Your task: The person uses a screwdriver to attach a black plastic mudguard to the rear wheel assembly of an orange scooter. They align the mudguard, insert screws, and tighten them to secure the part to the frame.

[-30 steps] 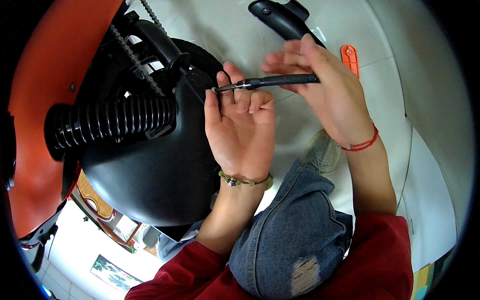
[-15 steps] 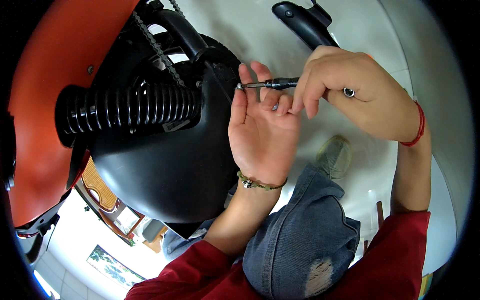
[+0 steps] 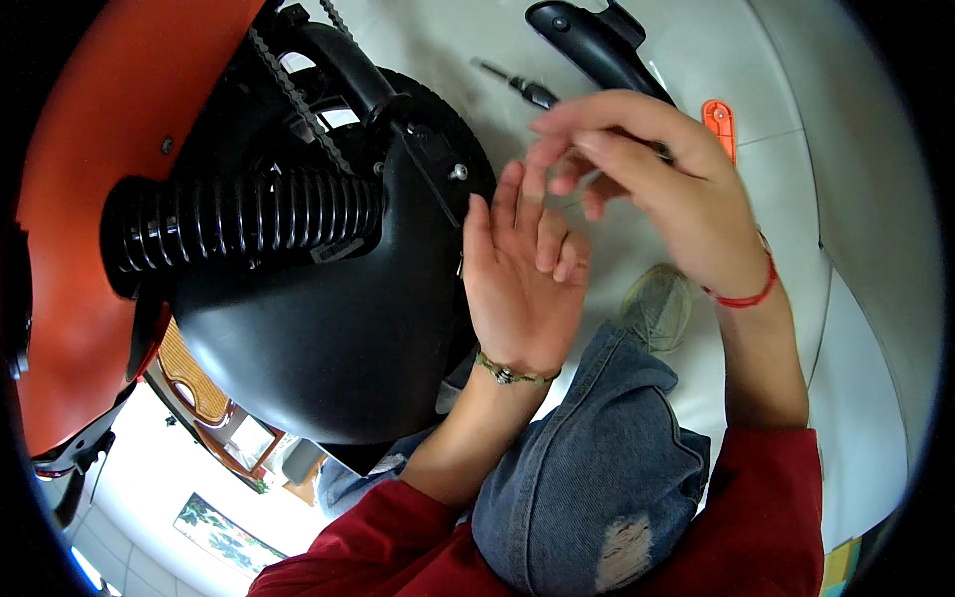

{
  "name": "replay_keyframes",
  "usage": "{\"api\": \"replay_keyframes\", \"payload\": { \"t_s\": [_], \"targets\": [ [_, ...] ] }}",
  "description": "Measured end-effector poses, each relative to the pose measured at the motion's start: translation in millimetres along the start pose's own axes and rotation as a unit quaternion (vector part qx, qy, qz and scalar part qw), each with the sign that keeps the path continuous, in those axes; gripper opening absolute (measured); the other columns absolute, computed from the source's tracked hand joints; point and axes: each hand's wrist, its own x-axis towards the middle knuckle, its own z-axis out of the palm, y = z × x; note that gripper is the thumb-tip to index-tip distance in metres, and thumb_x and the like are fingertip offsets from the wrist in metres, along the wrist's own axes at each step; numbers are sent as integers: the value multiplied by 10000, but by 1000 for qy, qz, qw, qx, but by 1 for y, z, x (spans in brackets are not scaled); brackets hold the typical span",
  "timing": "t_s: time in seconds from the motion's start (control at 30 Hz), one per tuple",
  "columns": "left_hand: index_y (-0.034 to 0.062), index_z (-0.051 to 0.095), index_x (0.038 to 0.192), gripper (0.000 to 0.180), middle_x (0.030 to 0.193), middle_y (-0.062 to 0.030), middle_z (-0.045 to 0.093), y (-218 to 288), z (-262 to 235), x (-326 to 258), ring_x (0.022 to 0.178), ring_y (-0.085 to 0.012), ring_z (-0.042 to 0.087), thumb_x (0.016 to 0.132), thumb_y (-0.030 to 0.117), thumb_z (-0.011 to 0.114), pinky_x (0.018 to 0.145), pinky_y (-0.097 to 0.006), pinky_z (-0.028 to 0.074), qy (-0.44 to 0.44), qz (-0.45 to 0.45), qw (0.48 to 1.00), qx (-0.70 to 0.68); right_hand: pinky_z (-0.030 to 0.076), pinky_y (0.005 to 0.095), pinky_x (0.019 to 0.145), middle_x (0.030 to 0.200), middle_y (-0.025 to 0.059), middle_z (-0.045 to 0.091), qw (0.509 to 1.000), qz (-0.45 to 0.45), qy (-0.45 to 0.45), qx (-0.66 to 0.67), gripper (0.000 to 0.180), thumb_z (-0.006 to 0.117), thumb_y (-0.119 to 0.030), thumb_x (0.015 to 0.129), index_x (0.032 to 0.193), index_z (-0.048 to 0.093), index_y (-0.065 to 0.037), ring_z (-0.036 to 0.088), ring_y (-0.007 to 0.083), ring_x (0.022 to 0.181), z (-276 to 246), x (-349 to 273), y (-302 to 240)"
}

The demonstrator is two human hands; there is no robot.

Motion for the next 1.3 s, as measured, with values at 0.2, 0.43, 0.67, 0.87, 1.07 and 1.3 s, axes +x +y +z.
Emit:
{"api": "replay_keyframes", "payload": {
  "t_s": [0.2, 0.43, 0.67, 0.87, 1.07, 1.3],
  "targets": [
    [108, 505, 955, 207, 792, 32, 453, -21, -22, -11, 592, -83, 344, 977, 258, 364, 581, -237, 328, 83, -43, 992, 80, 481, 258, 590, 755, 86, 666, 963, -71, 30, -260, 246, 607, -245, 893, 954, 661, -13, 623, 155, 641, 30, 22, 41],
    [91, 520, 977, 183, 847, 27, 513, -11, -29, -16, 586, -78, 342, 965, 220, 392, 585, -235, 329, 102, -38, 989, 98, 507, 347, 617, 737, 135, 677, 944, -35, 47, -326, 340, 641, -354, 854, 832, 663, -15, 667, 277, 684, 39, 37, 52],
    [102, 537, 935, 191, 747, 53, 496, -11, -35, -19, 586, -73, 358, 963, 243, 411, 595, -237, 345, 114, -36, 987, 108, 446, 317, 585, 713, 91, 646, 924, -86, 75, -366, 254, 669, -258, 836, 854, 664, -4, 571, 202, 614, 43, 29, 55],
    [104, 535, 919, 189, 728, 52, 479, -13, -31, -19, 572, -75, 357, 964, 242, 414, 584, -235, 339, 158, -45, 981, 105, 456, 347, 685, 805, 79, 658, 890, -116, 99, -430, 168, 659, -194, 817, 857, 663, -31, 587, 234, 745, 45, 23, 54],
    [94, 535, 981, 152, 833, 29, 539, -10, -37, -19, 545, -76, 331, 957, 216, 447, 529, -231, 295, 101, -57, 987, 107, 453, 345, 680, 804, 70, 646, 904, -209, 25, -372, 158, 677, -149, 792, 905, 653, -42, 584, 245, 737, 24, 36, 65],
    [98, 531, 970, 132, 830, 22, 534, -11, -37, -19, 537, -78, 323, 955, 199, 448, 527, -230, 293, 116, -79, 982, 125, 473, 290, 659, 817, 59, 654, 956, -132, -3, -262, 153, 698, -129, 781, 881, 632, -34, 606, 173, 739, 25, 37, 62]
  ]
}}
